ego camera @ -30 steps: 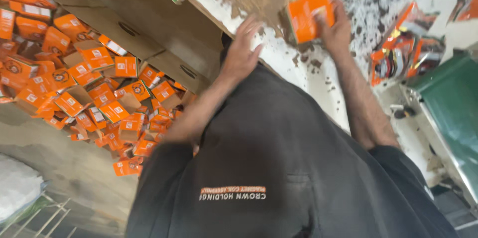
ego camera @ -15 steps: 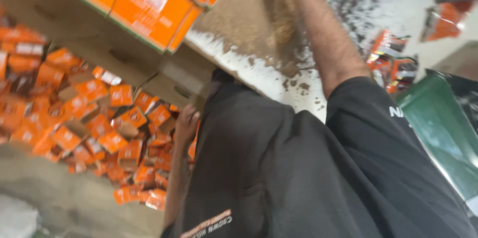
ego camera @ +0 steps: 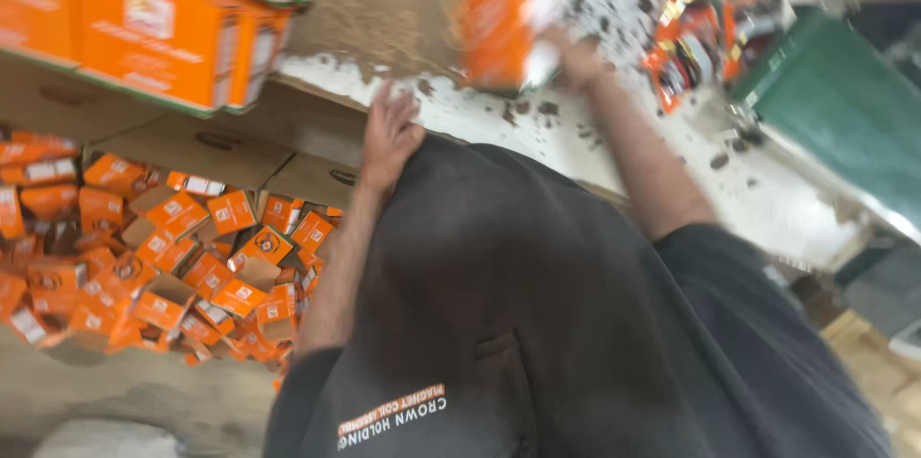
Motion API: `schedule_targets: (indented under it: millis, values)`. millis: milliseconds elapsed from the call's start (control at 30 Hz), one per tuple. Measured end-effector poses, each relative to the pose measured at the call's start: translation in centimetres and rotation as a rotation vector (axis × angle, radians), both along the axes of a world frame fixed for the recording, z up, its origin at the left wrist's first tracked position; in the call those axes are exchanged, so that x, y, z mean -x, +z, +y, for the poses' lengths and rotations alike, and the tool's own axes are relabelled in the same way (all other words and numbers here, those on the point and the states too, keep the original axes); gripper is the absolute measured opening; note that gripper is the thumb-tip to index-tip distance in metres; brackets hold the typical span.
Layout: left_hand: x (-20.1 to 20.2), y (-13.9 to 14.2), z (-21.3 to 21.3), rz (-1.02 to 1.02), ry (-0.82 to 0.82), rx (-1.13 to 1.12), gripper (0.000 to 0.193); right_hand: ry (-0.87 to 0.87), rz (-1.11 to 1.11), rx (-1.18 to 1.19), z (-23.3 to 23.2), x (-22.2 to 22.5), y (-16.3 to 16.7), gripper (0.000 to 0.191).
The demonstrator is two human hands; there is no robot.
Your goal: The person packs orange product boxes into larger cardboard cartons at a packing station. They take boxes from a pile, open and fill cartons, and arrange the packed boxes in rows on the work surface.
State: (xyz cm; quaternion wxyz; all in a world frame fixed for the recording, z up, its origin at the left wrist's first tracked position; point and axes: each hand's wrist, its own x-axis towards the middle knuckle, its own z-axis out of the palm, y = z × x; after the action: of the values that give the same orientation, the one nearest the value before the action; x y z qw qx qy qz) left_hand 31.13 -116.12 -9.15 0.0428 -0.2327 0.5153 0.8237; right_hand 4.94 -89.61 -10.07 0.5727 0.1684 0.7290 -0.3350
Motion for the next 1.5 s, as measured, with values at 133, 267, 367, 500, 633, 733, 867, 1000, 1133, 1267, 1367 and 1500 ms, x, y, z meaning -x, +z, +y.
schedule_targets:
  millis: [133, 267, 367, 500, 633, 733, 867, 1000, 1133, 1267, 1367, 1500]
  values:
    - [3.1, 0.4, 3.2, -0.002, 0.08, -0.207, 0.076, -0.12, 0.267, 0.691, 1.1, -7.9, 0.1, 0.074]
    - [0.9, 1.8, 2.6, 0.033, 0.022, 0.274, 0.082, 0.448, 1.441, -0.454, 12.0, -4.5, -0.3, 0.104]
    - [-1.3, 2.5, 2.0, 0.04, 0.019, 0.362, 0.093, 0.408, 1.414, -0.539, 17.5, -4.0, -2.6, 0.104]
    - [-2.1, 2.3, 1.7, 0.011, -0.054, 0.338, 0.085, 0.229, 1.317, -0.578, 18.7, -3.2, -5.0, 0.092]
    - [-0.5, 1.8, 2.4, 0.023, -0.007, 0.419, 0.078, -0.045, 1.393, -0.037, 16.0, -4.8, -3.8, 0.076]
    - [1.7, 1.5, 3.8, 0.028, -0.036, 0.628, 0.082, -1.049, 0.343, 0.965, 12.9, -8.1, -0.2, 0.07]
    - [5.0, 1.0, 5.8, 0.298, -0.189, 0.978, 0.079, -0.936, 0.08, 1.153, 9.6, -10.0, 5.2, 0.062]
    - [6.7, 0.3, 6.7, 0.634, -0.203, 1.081, 0.089, -0.076, 0.792, 0.931, 5.0, -7.5, 8.6, 0.054]
    - [6.3, -0.2, 6.7, 0.376, -0.225, 0.962, 0.084, 0.801, 1.483, 0.647, 2.4, -5.3, 12.1, 0.053]
    - [5.5, -0.1, 7.2, 0.435, -0.168, 0.974, 0.081, 1.063, 1.635, 0.352, 1.3, -6.6, 13.8, 0.043]
    - [5.0, 0.2, 7.8, 0.493, -0.142, 1.067, 0.076, 1.224, 1.635, 0.28, -1.7, -8.5, 12.2, 0.03]
    - [3.9, 0.8, 7.9, 0.51, -0.079, 1.156, 0.076, 1.301, 1.485, 0.289, -2.7, -10.3, 11.9, 0.024]
